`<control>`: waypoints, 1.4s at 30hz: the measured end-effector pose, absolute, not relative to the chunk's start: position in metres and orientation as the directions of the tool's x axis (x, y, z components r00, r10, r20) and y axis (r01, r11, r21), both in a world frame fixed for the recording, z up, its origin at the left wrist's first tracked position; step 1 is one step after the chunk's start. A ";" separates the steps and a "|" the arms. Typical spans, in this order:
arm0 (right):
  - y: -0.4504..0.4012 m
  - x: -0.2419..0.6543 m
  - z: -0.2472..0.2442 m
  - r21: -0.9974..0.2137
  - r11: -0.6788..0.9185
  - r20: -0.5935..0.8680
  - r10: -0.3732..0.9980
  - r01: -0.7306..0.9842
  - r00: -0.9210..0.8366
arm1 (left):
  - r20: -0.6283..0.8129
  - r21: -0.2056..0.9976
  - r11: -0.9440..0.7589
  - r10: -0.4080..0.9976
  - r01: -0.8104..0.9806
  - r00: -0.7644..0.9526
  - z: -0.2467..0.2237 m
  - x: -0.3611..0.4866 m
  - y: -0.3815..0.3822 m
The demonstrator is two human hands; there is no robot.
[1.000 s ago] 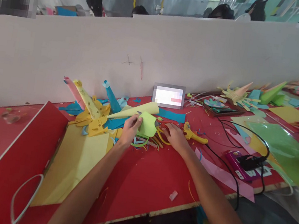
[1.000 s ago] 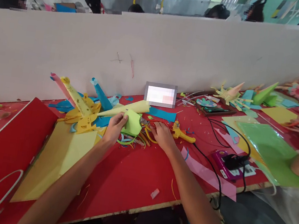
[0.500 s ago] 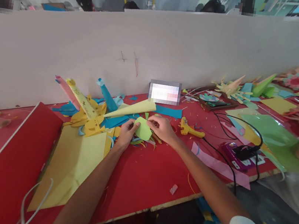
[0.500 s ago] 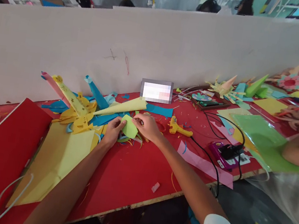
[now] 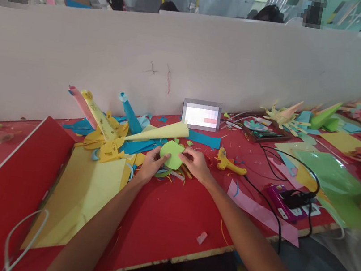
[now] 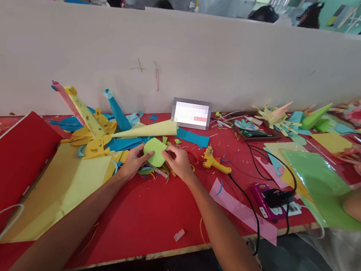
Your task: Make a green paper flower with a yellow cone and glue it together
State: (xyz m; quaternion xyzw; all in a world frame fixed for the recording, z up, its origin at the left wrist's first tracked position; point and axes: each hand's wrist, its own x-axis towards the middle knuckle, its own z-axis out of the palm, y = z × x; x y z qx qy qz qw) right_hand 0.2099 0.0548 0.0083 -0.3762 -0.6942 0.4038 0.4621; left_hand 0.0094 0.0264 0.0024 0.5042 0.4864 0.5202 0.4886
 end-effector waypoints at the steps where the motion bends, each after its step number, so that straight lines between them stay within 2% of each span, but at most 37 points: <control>1: 0.055 0.209 0.008 -0.910 0.387 0.332 0.895 0.149 -0.298 | 0.050 0.999 -0.050 0.999 -0.018 -0.017 0.003 0.009 0.026; 8: 0.059 0.206 0.005 -0.954 0.296 0.277 0.933 0.050 -0.230 | 0.087 0.992 -0.097 0.989 0.081 0.121 0.007 0.006 0.023; 13: 0.059 0.207 0.005 -0.979 0.198 0.201 0.952 -0.039 -0.229 | 0.085 0.993 -0.091 0.994 0.079 0.075 0.003 0.006 0.023; 20: 0.059 0.208 0.007 -0.939 0.332 0.281 0.893 0.093 -0.351 | 0.088 0.994 -0.090 0.995 0.067 0.036 0.000 0.005 0.023; 26: 0.061 0.210 0.004 -0.907 0.398 0.335 0.881 0.139 -0.335 | 0.081 0.996 -0.083 0.996 0.043 0.046 -0.002 0.005 0.025; 34: 0.057 0.206 0.004 -0.904 0.415 0.354 0.863 0.106 -0.361 | 0.089 0.996 -0.091 0.994 0.022 0.071 0.000 0.007 0.023; 42: 0.061 0.208 -0.002 -0.874 0.453 0.389 0.869 0.176 -0.307 | 0.198 0.980 -0.196 0.979 0.030 -0.043 -0.008 0.002 0.025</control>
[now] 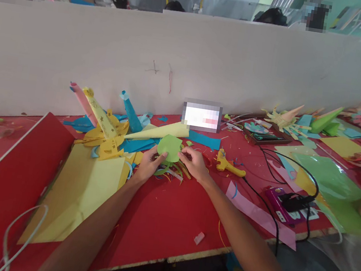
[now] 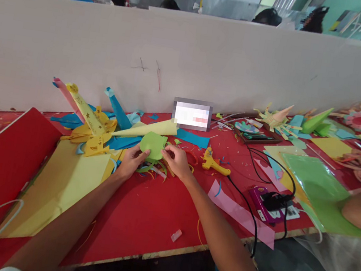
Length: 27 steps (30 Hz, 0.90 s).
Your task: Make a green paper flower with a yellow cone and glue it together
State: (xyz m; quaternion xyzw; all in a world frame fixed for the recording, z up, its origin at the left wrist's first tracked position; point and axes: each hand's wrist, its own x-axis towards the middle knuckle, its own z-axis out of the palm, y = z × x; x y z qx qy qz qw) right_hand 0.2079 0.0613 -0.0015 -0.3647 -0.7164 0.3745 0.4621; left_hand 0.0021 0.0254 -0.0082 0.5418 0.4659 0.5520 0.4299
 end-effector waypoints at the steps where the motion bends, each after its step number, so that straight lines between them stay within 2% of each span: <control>1: 0.061 0.208 -0.002 -0.873 0.453 0.396 0.875 0.181 -0.279 | 0.216 0.976 -0.213 0.975 0.053 -0.060 -0.010 0.001 0.026; 6: 0.053 0.208 0.003 -0.884 0.452 0.436 0.890 0.122 -0.136 | 0.282 0.955 -0.261 0.947 0.142 -0.154 -0.016 -0.001 0.029; 11: 0.048 0.208 0.010 -0.925 0.379 0.374 0.883 -0.038 -0.285 | 0.366 0.911 -0.329 0.923 0.249 -0.119 -0.010 0.002 0.026; 16: 0.050 0.206 0.008 -0.959 0.259 0.282 0.886 -0.112 -0.368 | 0.410 0.873 -0.371 0.910 0.318 -0.065 -0.005 0.005 0.022; 19: 0.054 0.208 0.008 -0.968 0.203 0.241 0.915 -0.147 -0.325 | 0.339 0.924 -0.309 0.935 0.226 -0.108 -0.007 0.003 0.022; 21: 0.057 0.210 0.008 -0.963 0.245 0.267 0.930 -0.115 -0.253 | 0.261 0.961 -0.243 0.953 0.129 -0.153 -0.009 0.001 0.023; 24: 0.062 0.214 0.006 -0.926 0.377 0.367 0.918 0.038 -0.152 | 0.141 0.988 -0.151 0.972 -0.044 -0.186 -0.011 -0.001 0.026; 27: 0.065 0.215 0.002 -0.859 0.460 0.436 0.888 0.224 -0.148 | 0.066 0.957 -0.135 0.963 -0.255 -0.260 -0.010 -0.003 0.030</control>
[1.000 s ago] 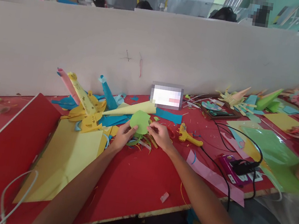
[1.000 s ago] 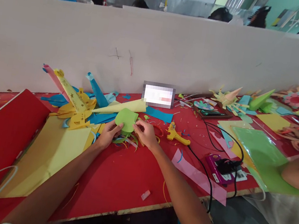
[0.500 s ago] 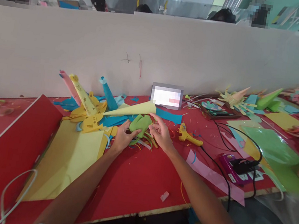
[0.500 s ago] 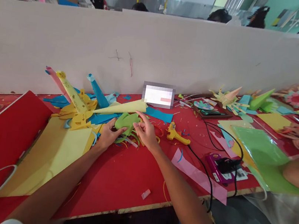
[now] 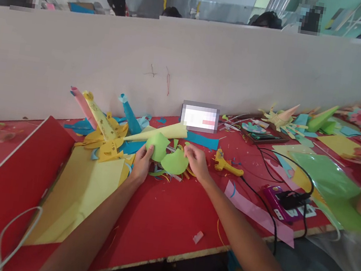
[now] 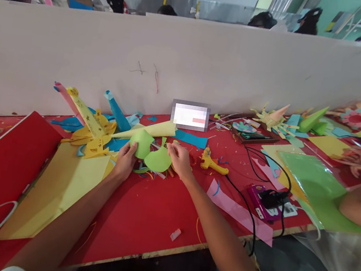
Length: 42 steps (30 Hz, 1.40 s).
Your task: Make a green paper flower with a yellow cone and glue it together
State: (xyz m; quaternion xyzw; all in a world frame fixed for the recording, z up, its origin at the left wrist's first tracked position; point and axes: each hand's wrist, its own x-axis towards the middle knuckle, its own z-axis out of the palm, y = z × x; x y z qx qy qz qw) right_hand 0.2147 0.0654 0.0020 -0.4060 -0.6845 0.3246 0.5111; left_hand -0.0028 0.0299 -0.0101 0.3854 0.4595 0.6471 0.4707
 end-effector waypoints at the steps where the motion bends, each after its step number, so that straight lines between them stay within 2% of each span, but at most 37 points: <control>1: 0.066 0.214 0.001 -0.831 0.486 0.458 0.874 0.271 -0.165 | 0.049 0.940 -0.141 0.956 -0.309 -0.288 -0.009 -0.003 0.031; 4: 0.062 0.211 0.001 -0.776 0.561 0.510 0.827 0.290 -0.235 | 0.007 0.920 -0.115 0.960 -0.374 -0.279 -0.007 -0.004 0.033; 6: 0.058 0.209 0.003 -0.807 0.547 0.486 0.829 0.222 -0.275 | -0.010 0.932 -0.069 0.977 -0.356 -0.215 -0.006 -0.003 0.032; 11: 0.050 0.201 0.005 -0.954 0.298 0.258 0.876 0.037 -0.408 | 0.002 0.970 -0.023 0.996 -0.241 -0.086 -0.004 0.001 0.025; 14: 0.049 0.198 0.003 -0.975 0.219 0.174 0.850 0.032 -0.497 | 0.015 0.977 -0.032 0.997 -0.212 -0.078 -0.001 0.001 0.023; 17: 0.048 0.195 0.000 -0.980 0.196 0.147 0.848 0.044 -0.510 | 0.047 0.977 -0.065 0.994 -0.202 -0.094 0.000 0.001 0.023; 21: 0.048 0.193 -0.006 -0.979 0.201 0.168 0.883 0.030 -0.438 | 0.035 0.976 -0.042 0.999 -0.215 -0.036 -0.002 0.000 0.024; 28: 0.061 0.197 -0.017 -0.974 0.221 0.206 0.955 0.046 -0.211 | -0.005 0.989 0.024 0.991 -0.144 0.130 -0.006 -0.002 0.024; 36: 0.056 0.196 -0.009 -0.982 0.188 0.179 0.935 0.000 -0.307 | -0.001 0.999 0.008 0.991 -0.050 0.132 -0.003 -0.002 0.023; 39: 0.049 0.195 -0.003 -0.950 0.306 0.290 0.939 0.066 -0.186 | 0.022 0.998 -0.017 0.996 -0.059 0.091 -0.003 -0.001 0.023; 42: 0.040 0.196 0.003 -0.864 0.451 0.464 0.886 0.223 0.006 | 0.031 0.995 -0.030 1.000 -0.091 0.006 -0.003 -0.001 0.023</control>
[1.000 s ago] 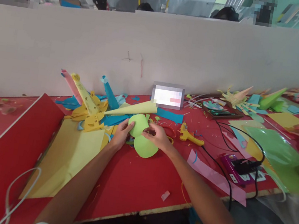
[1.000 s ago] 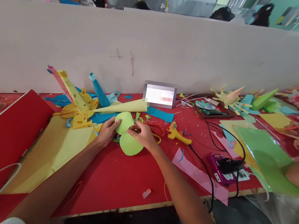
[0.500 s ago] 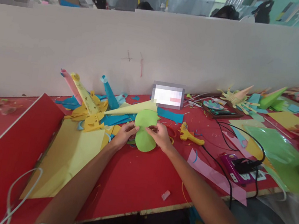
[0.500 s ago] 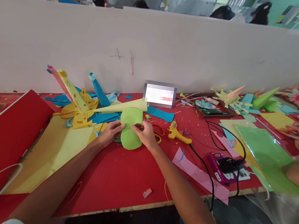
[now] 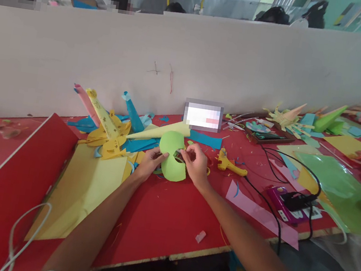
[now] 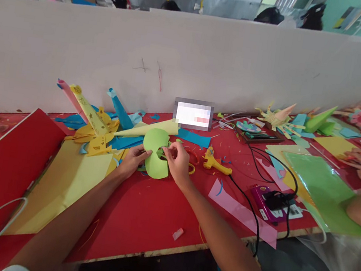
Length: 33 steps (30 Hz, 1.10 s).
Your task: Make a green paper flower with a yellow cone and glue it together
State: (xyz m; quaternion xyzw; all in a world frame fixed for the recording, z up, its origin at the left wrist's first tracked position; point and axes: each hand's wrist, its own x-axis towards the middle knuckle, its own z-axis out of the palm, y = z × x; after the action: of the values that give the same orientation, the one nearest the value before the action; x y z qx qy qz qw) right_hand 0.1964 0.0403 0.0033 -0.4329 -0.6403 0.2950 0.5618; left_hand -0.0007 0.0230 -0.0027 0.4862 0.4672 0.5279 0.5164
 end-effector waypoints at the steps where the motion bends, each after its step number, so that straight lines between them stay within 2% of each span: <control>1: 0.037 0.197 0.005 -0.835 0.481 0.507 0.861 0.266 0.034 | 0.029 0.994 -0.032 0.999 -0.107 -0.027 -0.002 -0.001 0.023; 4: 0.030 0.198 0.005 -0.764 0.552 0.576 0.817 0.334 -0.032 | 0.022 0.988 -0.041 0.992 -0.149 -0.126 0.000 -0.001 0.024; 8: 0.026 0.194 0.000 -0.651 0.652 0.582 0.757 0.388 -0.296 | 0.085 0.989 -0.106 0.976 -0.099 -0.202 0.003 -0.002 0.023; 12: 0.023 0.187 -0.006 -0.617 0.672 0.527 0.739 0.410 -0.419 | 0.131 0.989 -0.138 0.982 -0.043 -0.138 0.001 -0.002 0.020; 16: 0.019 0.183 -0.006 -0.656 0.643 0.478 0.759 0.396 -0.441 | 0.086 0.988 -0.090 0.996 -0.127 -0.040 -0.004 -0.001 0.018; 21: 0.018 0.180 -0.004 -0.744 0.598 0.466 0.784 0.297 -0.410 | 0.058 0.972 -0.059 0.998 -0.226 -0.013 -0.008 0.000 0.019; 25: 0.021 0.179 -0.003 -0.860 0.489 0.427 0.846 0.144 -0.319 | 0.016 0.950 -0.023 1.000 -0.313 -0.023 -0.006 0.001 0.018; 29: 0.031 0.182 -0.004 -0.934 0.356 0.356 0.919 -0.033 -0.169 | -0.006 0.928 -0.044 0.991 -0.369 -0.131 -0.004 0.002 0.019; 33: 0.047 0.192 -0.007 -0.952 0.258 0.268 0.962 -0.163 -0.043 | 0.094 0.937 -0.168 0.965 -0.305 -0.243 -0.007 -0.004 0.026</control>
State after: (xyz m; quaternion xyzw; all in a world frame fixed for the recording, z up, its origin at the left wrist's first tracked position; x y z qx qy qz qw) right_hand 0.1918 0.0470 -0.0067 -0.3718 -0.5373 0.4822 0.5835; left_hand -0.0038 0.0261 -0.0065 0.3837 0.4301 0.6609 0.4807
